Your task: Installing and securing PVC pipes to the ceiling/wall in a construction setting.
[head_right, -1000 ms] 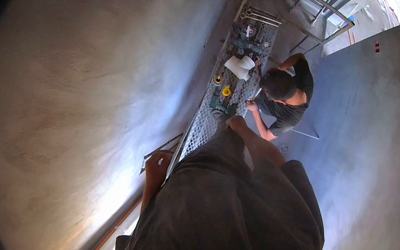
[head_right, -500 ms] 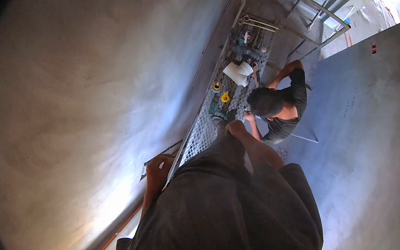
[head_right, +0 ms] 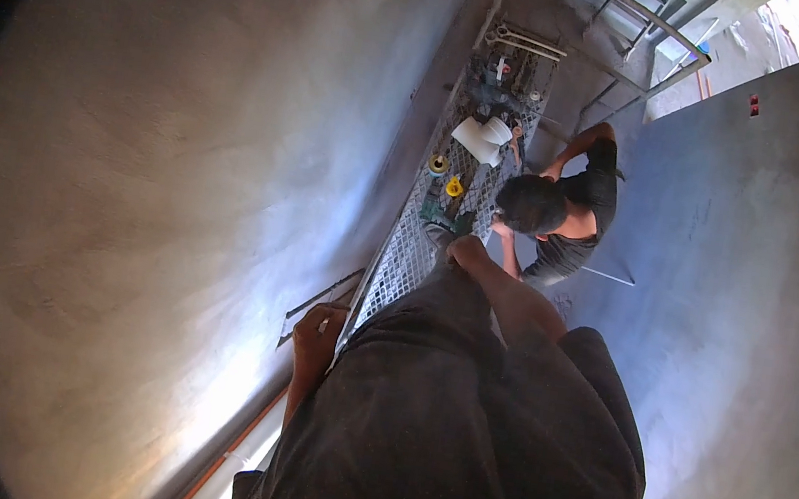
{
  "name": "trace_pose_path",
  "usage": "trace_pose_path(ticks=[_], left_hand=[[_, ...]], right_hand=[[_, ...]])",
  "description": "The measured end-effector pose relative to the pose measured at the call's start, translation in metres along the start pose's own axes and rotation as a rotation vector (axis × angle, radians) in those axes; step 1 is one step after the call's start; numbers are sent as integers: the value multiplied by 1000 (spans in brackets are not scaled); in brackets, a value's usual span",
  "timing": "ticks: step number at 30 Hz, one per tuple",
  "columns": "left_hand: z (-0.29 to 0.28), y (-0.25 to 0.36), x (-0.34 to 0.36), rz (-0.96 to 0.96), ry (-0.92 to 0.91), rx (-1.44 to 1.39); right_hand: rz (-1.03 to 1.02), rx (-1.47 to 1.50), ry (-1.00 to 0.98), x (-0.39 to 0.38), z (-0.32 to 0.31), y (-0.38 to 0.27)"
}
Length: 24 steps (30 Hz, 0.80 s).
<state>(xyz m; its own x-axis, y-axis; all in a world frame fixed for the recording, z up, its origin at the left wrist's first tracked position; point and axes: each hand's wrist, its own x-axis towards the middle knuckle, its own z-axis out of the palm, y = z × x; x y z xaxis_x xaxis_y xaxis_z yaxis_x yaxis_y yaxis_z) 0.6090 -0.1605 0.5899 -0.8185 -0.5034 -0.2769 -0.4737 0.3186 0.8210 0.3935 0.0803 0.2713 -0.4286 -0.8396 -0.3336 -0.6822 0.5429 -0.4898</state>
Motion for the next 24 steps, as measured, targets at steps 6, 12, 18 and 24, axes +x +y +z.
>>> trace_pose_path(ticks=[6, 12, 18, 24], left_hand=[[5, -4, 0, 38, -9, -25], [4, 4, 3, 24, -64, 21], [9, 6, 3, 65, -6, 26], [10, 2, 2, 81, 9, 10]], right_hand=[[11, 32, 26, -8, 32, 14], [35, 6, 43, -6, 26, 9], [77, 7, 1, -2, 4, -1], [144, 247, -10, 2, -5, -1]])
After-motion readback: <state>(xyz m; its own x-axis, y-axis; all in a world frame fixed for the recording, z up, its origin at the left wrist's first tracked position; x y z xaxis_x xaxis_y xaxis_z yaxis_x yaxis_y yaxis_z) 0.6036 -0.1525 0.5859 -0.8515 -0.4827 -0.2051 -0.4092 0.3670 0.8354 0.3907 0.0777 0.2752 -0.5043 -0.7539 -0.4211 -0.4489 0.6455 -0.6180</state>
